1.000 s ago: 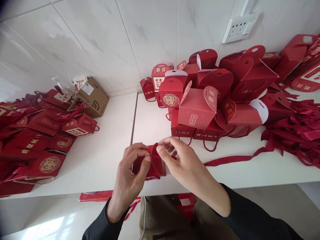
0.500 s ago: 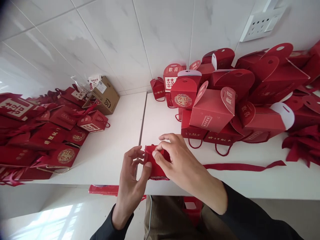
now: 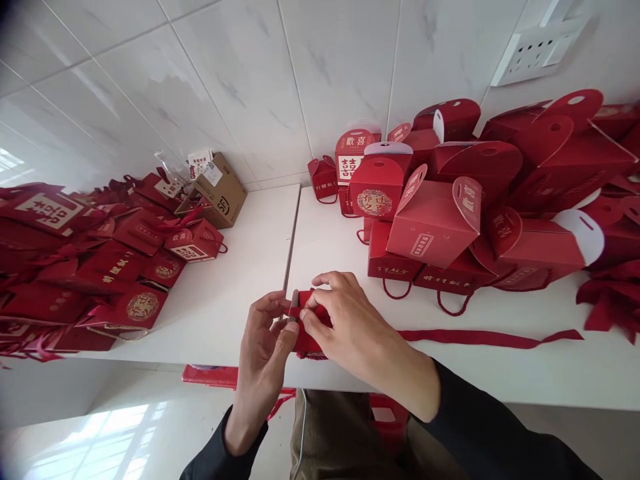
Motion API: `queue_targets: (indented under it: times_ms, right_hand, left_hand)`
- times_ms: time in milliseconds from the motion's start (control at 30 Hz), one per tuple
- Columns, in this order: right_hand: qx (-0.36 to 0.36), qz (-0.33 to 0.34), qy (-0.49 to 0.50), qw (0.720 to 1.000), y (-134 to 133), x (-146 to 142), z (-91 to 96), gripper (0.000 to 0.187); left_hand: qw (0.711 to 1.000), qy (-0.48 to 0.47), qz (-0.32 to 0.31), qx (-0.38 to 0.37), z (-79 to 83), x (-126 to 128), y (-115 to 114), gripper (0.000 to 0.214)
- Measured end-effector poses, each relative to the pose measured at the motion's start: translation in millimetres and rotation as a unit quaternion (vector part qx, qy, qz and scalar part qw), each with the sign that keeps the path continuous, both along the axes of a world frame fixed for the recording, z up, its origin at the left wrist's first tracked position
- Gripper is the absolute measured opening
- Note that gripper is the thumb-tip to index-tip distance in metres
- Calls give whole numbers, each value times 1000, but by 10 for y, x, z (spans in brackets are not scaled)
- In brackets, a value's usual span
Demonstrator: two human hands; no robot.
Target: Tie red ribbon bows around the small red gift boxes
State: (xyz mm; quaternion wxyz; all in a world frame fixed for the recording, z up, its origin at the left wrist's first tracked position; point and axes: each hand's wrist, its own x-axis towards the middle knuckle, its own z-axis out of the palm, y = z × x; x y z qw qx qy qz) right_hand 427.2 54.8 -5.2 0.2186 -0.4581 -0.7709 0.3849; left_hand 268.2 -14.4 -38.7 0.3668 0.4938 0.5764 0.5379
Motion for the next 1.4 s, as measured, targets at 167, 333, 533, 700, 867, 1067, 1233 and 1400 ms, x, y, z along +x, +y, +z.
queue_targets:
  times_ms: [167, 333, 533, 700, 867, 1067, 1233, 1400]
  right_hand:
    - [0, 5, 6, 1000, -12, -31, 1, 20]
    - [4, -36, 82, 996, -62, 124, -99, 29]
    - [-6, -190, 84, 978, -236, 514, -385, 40]
    - [-29, -140, 54, 988, -353, 697, -624, 39]
    - [-14, -135, 60, 989, -315, 757, -683, 33]
    - [-100, -126, 60, 985, -334, 804, -566, 41]
    - [-170, -102, 81, 977, -340, 868, -459, 46]
    - [-173, -110, 119, 972, -333, 948, -352, 42]
  left_hand:
    - [998, -7, 10, -53, 51, -36, 49, 25]
    - [998, -27, 25, -47, 90, -197, 104, 27]
    - [992, -84, 98, -19, 219, -559, 148, 21]
    - [987, -84, 140, 6, 324, -807, 215, 20]
    - [964, -103, 245, 1, 227, -1102, 349, 24]
    - [964, -50, 248, -87, -46, -892, 121, 24]
    - [969, -28, 11, -247, -77, -351, -131, 57]
    - [976, 7, -12, -215, -39, -200, -56, 63]
